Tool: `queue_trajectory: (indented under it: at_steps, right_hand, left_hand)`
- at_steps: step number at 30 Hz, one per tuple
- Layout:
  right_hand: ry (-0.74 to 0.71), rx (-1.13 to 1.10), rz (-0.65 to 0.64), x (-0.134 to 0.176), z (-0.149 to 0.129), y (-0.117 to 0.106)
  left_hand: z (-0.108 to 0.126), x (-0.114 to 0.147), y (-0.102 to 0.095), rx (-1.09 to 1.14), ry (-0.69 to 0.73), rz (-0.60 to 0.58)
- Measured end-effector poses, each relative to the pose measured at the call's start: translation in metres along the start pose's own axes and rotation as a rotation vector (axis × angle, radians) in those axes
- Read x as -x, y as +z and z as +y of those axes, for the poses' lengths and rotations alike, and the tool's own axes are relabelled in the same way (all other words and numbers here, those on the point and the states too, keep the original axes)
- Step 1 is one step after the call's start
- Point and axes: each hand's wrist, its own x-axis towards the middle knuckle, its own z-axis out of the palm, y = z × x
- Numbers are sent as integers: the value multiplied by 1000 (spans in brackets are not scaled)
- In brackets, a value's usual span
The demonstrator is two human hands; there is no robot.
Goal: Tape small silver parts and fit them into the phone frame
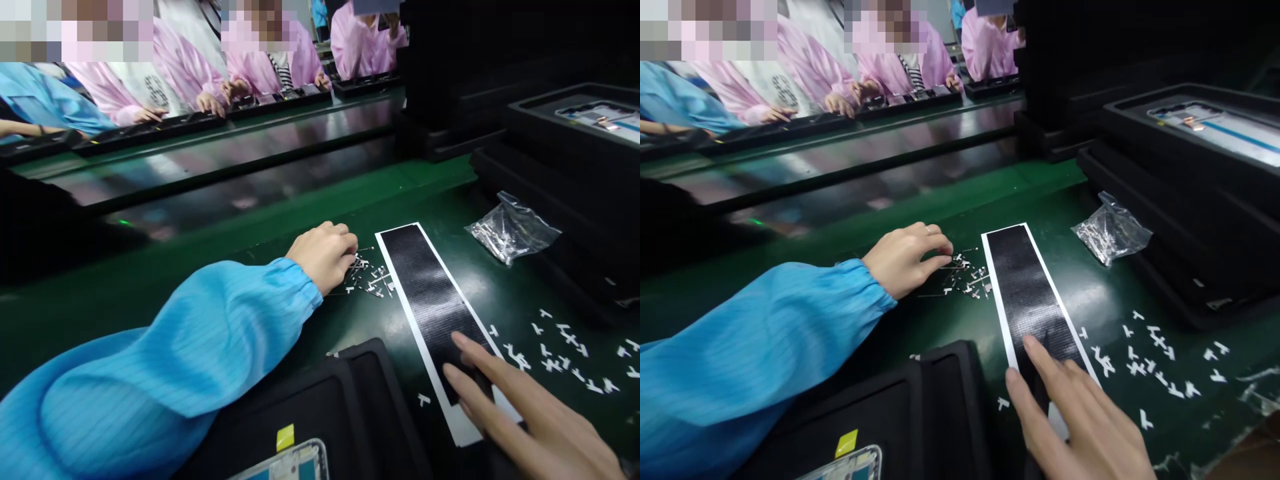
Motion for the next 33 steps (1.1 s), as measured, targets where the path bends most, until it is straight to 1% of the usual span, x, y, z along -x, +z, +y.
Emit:
queue_trajectory:
  at_steps: [2, 4, 7, 9, 12, 14, 18, 19, 21, 24, 25, 27, 29, 33]
  right_hand:
    - [-141, 142, -17, -5, 1, 10]
    - [-225, 225, -56, -5, 4, 18]
    - [-249, 308, -97, 1, 9, 26]
    - [-256, 324, -94, 6, 14, 27]
    - [-246, 277, -62, 11, 19, 25]
    - [-183, 198, -26, 13, 19, 24]
    - [116, 26, 62, 18, 10, 18]
    - [164, -6, 81, 19, 7, 16]
    - [186, -66, 102, 17, 4, 12]
    - [205, -157, 92, 6, -2, 5]
    - [205, -185, 110, 0, -4, 2]
    - [190, -235, 161, -11, -11, -3]
    - [216, -270, 205, -19, -19, -5]
    - [386, -372, 344, -24, -30, -4]
  left_hand:
    - [-7, 5, -1, -4, -29, -23]
    - [-10, 12, 2, 29, -17, -74]
    - [-9, 22, 13, 112, 12, -146]
    - [-7, 26, 19, 173, 21, -169]
    - [-5, 30, 18, 267, 22, -172]
    - [-4, 33, 11, 341, 16, -164]
    - [5, 37, -8, 538, 1, -147]
    - [9, 37, -12, 606, -8, -140]
    - [22, 37, -17, 857, -83, -129]
    - [51, 35, -19, 1365, -324, -120]
    - [62, 34, -19, 1480, -397, -121]
    - [82, 33, -17, 1586, -484, -125]
    - [98, 32, -15, 1653, -527, -115]
    - [116, 33, -11, 1742, -519, -68]
